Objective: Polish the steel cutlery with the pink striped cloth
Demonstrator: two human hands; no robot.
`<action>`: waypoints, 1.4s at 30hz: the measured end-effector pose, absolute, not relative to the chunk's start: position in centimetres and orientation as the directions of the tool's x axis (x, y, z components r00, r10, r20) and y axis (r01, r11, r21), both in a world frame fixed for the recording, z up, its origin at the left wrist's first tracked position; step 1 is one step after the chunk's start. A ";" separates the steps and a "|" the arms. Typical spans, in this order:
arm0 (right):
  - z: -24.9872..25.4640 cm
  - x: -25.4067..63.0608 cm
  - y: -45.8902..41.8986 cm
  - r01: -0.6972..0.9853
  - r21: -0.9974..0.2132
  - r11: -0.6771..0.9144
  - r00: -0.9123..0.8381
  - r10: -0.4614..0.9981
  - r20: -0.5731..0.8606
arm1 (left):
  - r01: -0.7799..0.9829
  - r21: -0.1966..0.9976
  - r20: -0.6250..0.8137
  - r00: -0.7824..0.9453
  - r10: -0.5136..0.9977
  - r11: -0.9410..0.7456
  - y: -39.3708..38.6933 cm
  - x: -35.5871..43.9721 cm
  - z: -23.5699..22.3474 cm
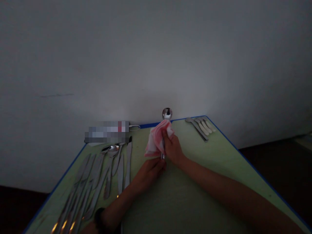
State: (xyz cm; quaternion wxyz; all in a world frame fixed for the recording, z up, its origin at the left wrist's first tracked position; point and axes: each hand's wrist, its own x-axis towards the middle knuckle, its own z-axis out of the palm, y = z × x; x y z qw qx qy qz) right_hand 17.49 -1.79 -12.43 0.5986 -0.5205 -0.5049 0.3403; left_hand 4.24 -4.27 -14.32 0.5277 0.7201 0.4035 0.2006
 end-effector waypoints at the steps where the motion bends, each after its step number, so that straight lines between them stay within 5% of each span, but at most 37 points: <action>1: -12.4 17.5 -1.8 0.092 -0.971 0.220 0.250 0.939 0.236 | 0.371 0.921 -0.132 0.584 0.801 -0.119 -4.4 4.3 -14.2; 8: -7.6 20.4 -0.6 0.046 -0.963 0.266 0.133 0.954 0.270 | 0.494 0.803 -0.087 0.651 0.754 -0.333 -5.2 4.0 -9.7; 14: -2.4 23.0 -0.7 0.294 -0.919 0.261 -0.238 0.952 0.194 | 0.612 0.724 -0.334 0.714 0.616 -0.317 -1.2 0.4 -3.4; 18: -1.0 22.5 -1.6 0.504 -0.783 0.364 -0.469 0.877 0.106 | 0.521 0.794 0.037 0.474 0.880 -0.314 0.3 -1.5 -0.7; 21: -0.2 21.7 -1.8 0.607 -0.631 0.483 -0.606 0.795 0.026 | 0.363 0.916 0.042 0.331 0.943 -0.169 -0.2 -1.6 -0.3; 28: -0.1 20.6 -2.5 0.744 -0.514 0.426 -0.590 0.781 -0.206 | 0.665 0.650 0.021 0.467 0.884 -0.367 -1.2 -0.9 -1.6; 34: -0.9 18.4 -3.3 0.787 -0.413 0.458 -0.554 0.820 -0.147 | 0.634 0.707 -0.221 0.619 0.754 -0.313 -0.9 -1.3 -2.7; 39: -1.4 18.2 -2.6 0.733 -0.489 0.473 -0.553 0.833 -0.023 | 0.616 0.597 0.067 0.600 0.797 -0.514 0.0 -2.3 -2.4; 42: -1.5 19.6 -1.9 0.662 -0.547 0.513 -0.612 0.791 0.003 | 0.690 0.568 0.140 0.456 0.879 -0.449 -0.2 -3.0 -1.2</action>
